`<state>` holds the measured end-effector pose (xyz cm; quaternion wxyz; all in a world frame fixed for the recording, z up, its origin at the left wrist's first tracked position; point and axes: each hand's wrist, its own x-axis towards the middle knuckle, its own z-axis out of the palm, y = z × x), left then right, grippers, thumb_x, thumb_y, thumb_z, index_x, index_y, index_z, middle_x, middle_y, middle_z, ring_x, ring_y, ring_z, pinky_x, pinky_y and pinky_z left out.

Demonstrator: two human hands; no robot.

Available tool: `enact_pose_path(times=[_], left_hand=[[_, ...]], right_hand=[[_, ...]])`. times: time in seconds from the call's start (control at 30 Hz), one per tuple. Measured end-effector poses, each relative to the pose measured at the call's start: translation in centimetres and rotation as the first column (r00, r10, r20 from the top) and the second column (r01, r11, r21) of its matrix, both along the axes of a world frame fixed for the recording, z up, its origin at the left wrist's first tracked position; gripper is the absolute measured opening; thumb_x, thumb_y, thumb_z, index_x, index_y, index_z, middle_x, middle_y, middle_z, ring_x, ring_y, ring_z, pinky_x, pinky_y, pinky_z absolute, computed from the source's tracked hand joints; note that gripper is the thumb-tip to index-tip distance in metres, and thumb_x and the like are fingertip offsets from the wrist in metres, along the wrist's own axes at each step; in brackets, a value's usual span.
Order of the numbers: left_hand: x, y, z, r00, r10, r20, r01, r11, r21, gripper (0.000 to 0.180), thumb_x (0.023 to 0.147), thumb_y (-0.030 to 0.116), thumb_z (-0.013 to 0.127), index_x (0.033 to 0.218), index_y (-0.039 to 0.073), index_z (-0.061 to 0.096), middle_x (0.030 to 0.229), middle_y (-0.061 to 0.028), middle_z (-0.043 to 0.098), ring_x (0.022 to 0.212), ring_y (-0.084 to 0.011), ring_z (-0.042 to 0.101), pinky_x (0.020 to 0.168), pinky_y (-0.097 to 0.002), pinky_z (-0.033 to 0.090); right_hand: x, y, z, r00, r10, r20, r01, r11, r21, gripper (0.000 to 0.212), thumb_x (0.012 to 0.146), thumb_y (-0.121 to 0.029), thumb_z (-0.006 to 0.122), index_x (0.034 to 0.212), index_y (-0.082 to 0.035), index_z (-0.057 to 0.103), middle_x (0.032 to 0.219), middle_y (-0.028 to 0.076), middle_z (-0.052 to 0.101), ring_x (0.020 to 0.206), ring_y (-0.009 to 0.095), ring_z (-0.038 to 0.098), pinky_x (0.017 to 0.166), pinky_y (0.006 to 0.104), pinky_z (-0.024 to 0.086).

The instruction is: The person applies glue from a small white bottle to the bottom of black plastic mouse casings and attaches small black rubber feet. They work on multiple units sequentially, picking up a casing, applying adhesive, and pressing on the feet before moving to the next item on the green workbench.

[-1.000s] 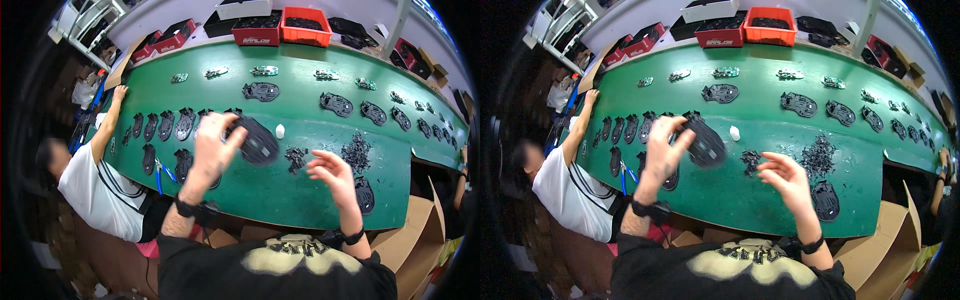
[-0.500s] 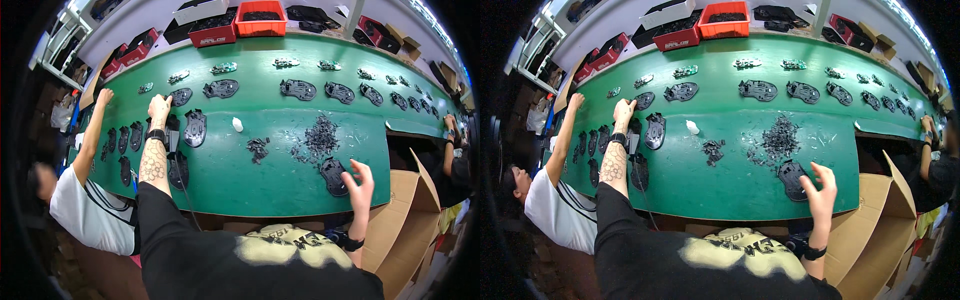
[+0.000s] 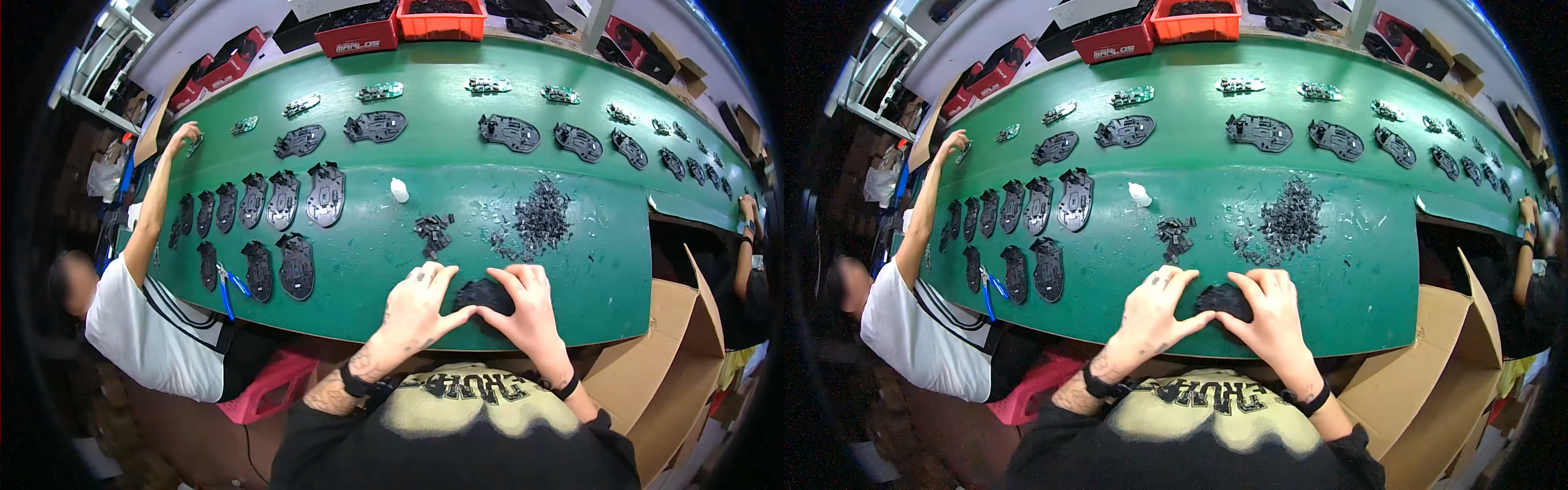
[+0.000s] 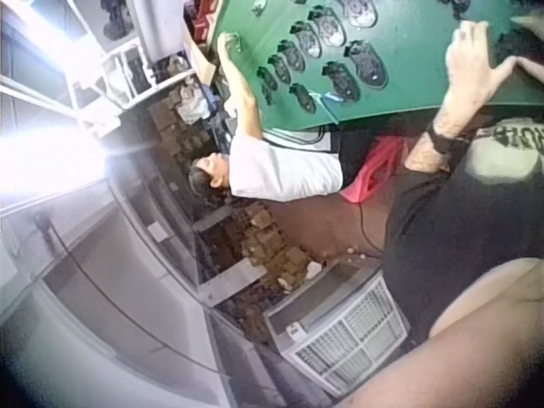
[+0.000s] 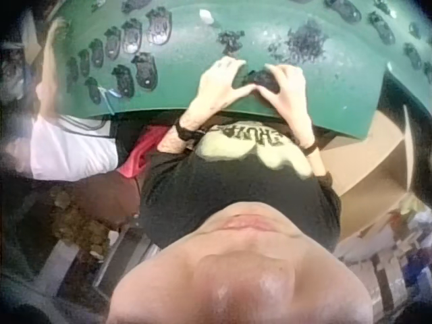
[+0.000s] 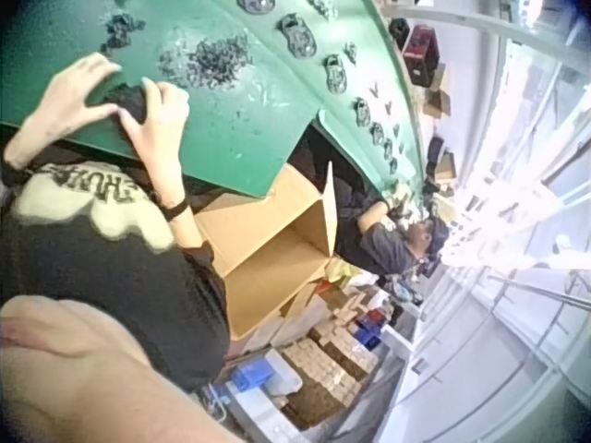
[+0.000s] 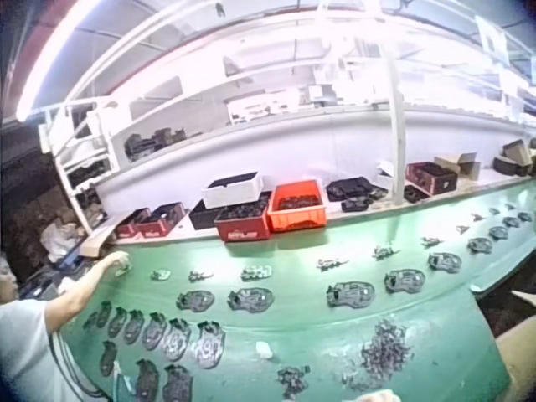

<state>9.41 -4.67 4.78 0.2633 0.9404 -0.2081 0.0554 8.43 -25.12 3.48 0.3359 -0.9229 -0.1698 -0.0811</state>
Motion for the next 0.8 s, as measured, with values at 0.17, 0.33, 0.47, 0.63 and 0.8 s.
enact_pose_path(times=[0.17,0.33,0.47,0.63,0.8], left_hand=[[-0.7,-0.4,-1.4,0.998,0.065,-0.015,-0.066,0.996,-0.067,0.036,0.073,0.025,0.077,0.096,0.005,0.061,0.09,-0.0091,0.06,0.083,-0.0272,0.062,0.072,-0.0365,0.051],[-0.7,2.7,-1.4,0.981,0.193,0.009,-0.189,0.968,-0.164,0.03,0.073,0.018,0.076,0.095,0.004,0.061,0.087,-0.0096,0.06,0.074,-0.0241,0.063,0.064,-0.0331,0.052],[-2.4,6.2,-0.8,0.902,0.31,-0.3,-0.413,0.82,-0.397,0.035,0.079,0.017,0.075,0.106,0.002,0.058,0.09,-0.0068,0.061,0.071,-0.0137,0.06,0.059,-0.027,0.05],[-3.5,8.8,-1.8,0.802,0.191,-0.566,-0.585,0.446,-0.677,0.039,0.089,0.01,0.065,0.124,0.001,0.051,0.103,-0.0058,0.058,0.079,-0.008,0.057,0.056,-0.0209,0.048],[-2.4,9.3,-0.6,0.826,0.244,-0.507,-0.563,0.365,-0.742,0.04,0.091,0.011,0.062,0.127,0.0,0.05,0.1,-0.0062,0.057,0.07,-0.0065,0.055,0.051,-0.0196,0.047]], right_hand=[[6.2,1.1,2.2,0.976,0.169,-0.137,-0.122,0.946,0.299,0.021,0.078,-0.013,0.069,0.096,-0.002,0.067,0.082,0.012,0.062,0.078,0.028,0.061,0.073,0.0381,0.049],[11.5,4.3,0.3,0.991,0.017,-0.135,0.009,0.981,0.192,0.019,0.079,-0.017,0.07,0.089,-0.002,0.069,0.077,0.013,0.062,0.074,0.028,0.063,0.07,0.0374,0.05],[12.0,5.6,-0.7,0.984,-0.025,-0.174,0.041,0.995,0.091,0.017,0.076,-0.018,0.073,0.083,-0.003,0.071,0.076,0.013,0.062,0.072,0.028,0.063,0.07,0.0376,0.05],[12.0,6.0,-0.2,0.98,0.013,-0.197,0.013,0.991,0.133,0.011,0.074,-0.009,0.073,0.077,-0.001,0.067,0.074,0.01,0.06,0.068,0.021,0.061,0.064,0.0323,0.049],[11.2,6.1,1.6,0.958,0.057,-0.281,0.045,0.938,0.342,0.01,0.073,-0.008,0.074,0.077,-0.001,0.067,0.079,0.006,0.062,0.072,0.015,0.062,0.064,0.0289,0.049]])
